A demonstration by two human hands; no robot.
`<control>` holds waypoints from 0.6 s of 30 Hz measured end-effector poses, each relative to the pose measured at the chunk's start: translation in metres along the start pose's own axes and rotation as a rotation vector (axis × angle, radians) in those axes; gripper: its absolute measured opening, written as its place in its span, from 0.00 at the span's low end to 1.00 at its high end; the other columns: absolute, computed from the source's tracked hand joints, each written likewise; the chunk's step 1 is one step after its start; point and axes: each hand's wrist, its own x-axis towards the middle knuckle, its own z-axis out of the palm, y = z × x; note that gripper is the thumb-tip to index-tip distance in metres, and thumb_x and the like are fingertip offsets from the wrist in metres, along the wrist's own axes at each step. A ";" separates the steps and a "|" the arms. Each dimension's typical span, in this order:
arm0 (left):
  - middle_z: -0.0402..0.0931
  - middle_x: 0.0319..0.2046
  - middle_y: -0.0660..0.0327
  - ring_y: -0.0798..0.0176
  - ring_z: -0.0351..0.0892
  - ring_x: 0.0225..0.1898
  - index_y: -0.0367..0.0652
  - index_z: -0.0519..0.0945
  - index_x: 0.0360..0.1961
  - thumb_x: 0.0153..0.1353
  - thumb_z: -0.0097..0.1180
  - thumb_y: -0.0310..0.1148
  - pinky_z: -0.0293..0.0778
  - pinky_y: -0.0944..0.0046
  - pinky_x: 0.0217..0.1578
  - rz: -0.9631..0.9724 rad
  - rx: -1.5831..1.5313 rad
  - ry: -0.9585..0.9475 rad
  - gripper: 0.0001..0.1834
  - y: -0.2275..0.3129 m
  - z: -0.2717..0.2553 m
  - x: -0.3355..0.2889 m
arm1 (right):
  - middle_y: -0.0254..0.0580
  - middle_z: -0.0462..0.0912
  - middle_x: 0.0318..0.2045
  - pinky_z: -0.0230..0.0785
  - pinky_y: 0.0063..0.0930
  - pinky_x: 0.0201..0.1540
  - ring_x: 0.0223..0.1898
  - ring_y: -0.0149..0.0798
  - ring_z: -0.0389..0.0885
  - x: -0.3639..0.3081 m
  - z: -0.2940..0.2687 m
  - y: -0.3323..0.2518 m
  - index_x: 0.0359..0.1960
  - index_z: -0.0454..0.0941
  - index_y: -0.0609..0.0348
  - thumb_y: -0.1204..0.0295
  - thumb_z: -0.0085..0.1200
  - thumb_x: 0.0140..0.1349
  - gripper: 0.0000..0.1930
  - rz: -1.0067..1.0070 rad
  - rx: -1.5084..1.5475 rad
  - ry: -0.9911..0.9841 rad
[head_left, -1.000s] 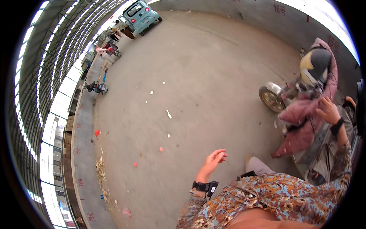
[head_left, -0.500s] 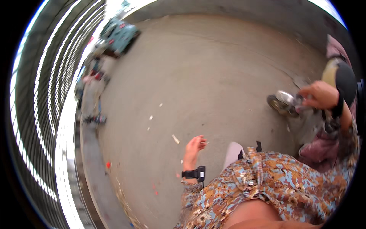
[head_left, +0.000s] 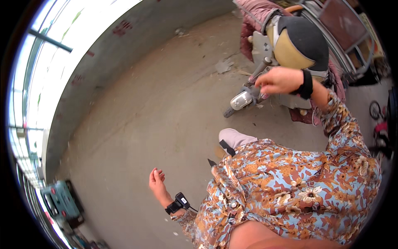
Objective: The person secures a stack of cardboard boxes on the back of a three-wheeled cargo vehicle using red and blue plastic straps. They loop the straps over the boxes and tie them to the vehicle's frame to prevent movement during transport.
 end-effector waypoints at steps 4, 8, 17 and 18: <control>0.79 0.36 0.61 0.68 0.78 0.36 0.36 0.77 0.50 0.69 0.51 0.35 0.75 0.68 0.39 0.165 0.008 -0.497 0.15 0.084 0.123 0.135 | 0.47 0.84 0.36 0.73 0.38 0.43 0.39 0.48 0.83 0.020 0.030 0.011 0.48 0.78 0.59 0.60 0.53 0.65 0.17 0.184 0.177 -0.116; 0.80 0.35 0.60 0.68 0.79 0.36 0.35 0.78 0.49 0.69 0.51 0.33 0.76 0.68 0.39 0.247 -0.002 -0.695 0.14 0.126 0.250 0.207 | 0.49 0.84 0.38 0.72 0.37 0.43 0.40 0.48 0.82 0.078 0.023 0.066 0.48 0.77 0.59 0.59 0.51 0.66 0.18 0.159 0.255 0.081; 0.79 0.33 0.61 0.69 0.78 0.31 0.35 0.78 0.48 0.68 0.53 0.36 0.75 0.70 0.35 0.251 0.020 -0.785 0.15 0.159 0.440 0.342 | 0.41 0.85 0.40 0.72 0.31 0.44 0.39 0.36 0.82 0.174 -0.036 0.186 0.50 0.77 0.61 0.62 0.52 0.66 0.17 0.324 0.463 0.671; 0.79 0.32 0.61 0.69 0.77 0.31 0.35 0.78 0.47 0.68 0.53 0.37 0.75 0.70 0.34 0.223 -0.011 -0.785 0.15 0.160 0.453 0.357 | 0.42 0.85 0.40 0.72 0.30 0.46 0.41 0.36 0.82 0.179 -0.044 0.185 0.50 0.76 0.62 0.62 0.52 0.66 0.17 0.321 0.434 0.702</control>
